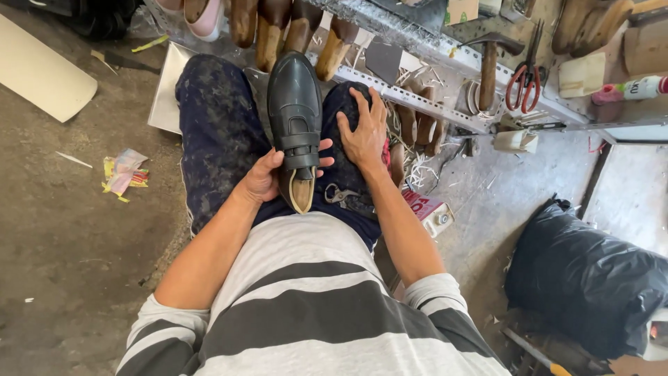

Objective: Shaping a leather shoe upper over a last using a hammer and pliers.

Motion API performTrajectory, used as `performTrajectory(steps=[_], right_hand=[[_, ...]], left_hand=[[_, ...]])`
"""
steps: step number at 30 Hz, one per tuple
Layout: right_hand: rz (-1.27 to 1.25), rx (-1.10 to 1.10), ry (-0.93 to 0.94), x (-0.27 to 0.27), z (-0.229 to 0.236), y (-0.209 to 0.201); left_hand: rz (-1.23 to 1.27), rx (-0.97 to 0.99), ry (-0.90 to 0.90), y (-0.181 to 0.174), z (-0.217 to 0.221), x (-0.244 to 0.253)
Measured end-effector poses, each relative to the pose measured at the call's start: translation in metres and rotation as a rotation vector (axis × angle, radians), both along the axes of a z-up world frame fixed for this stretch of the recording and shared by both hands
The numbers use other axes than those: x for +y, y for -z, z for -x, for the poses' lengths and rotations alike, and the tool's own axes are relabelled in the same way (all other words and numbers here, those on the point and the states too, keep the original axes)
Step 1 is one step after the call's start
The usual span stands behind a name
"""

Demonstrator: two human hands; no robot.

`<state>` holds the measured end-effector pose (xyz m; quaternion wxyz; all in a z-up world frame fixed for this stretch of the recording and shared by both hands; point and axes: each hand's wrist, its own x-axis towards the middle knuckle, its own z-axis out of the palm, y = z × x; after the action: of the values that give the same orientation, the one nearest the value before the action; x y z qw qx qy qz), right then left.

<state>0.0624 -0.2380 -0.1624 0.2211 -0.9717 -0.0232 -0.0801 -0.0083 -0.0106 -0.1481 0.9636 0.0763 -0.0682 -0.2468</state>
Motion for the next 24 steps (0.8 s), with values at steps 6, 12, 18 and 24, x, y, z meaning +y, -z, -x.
performTrajectory(steps=[6, 12, 18, 24], right_hand=[[0.006, -0.008, 0.008, -0.0026, 0.0008, 0.0002], [-0.014, 0.002, 0.004, -0.0003, 0.0004, -0.0002], [0.003, -0.004, 0.008, -0.0028, -0.0007, 0.0022], [-0.012, 0.003, 0.013, -0.0024, 0.0003, 0.0007]], left_hand=[[0.010, 0.031, 0.026, 0.0044, -0.0009, 0.0015], [-0.001, 0.057, 0.015, 0.0012, 0.0014, 0.0017], [0.009, 0.035, 0.019, 0.0057, 0.0007, -0.0009], [0.008, 0.031, 0.029, -0.0003, 0.0022, -0.0005]])
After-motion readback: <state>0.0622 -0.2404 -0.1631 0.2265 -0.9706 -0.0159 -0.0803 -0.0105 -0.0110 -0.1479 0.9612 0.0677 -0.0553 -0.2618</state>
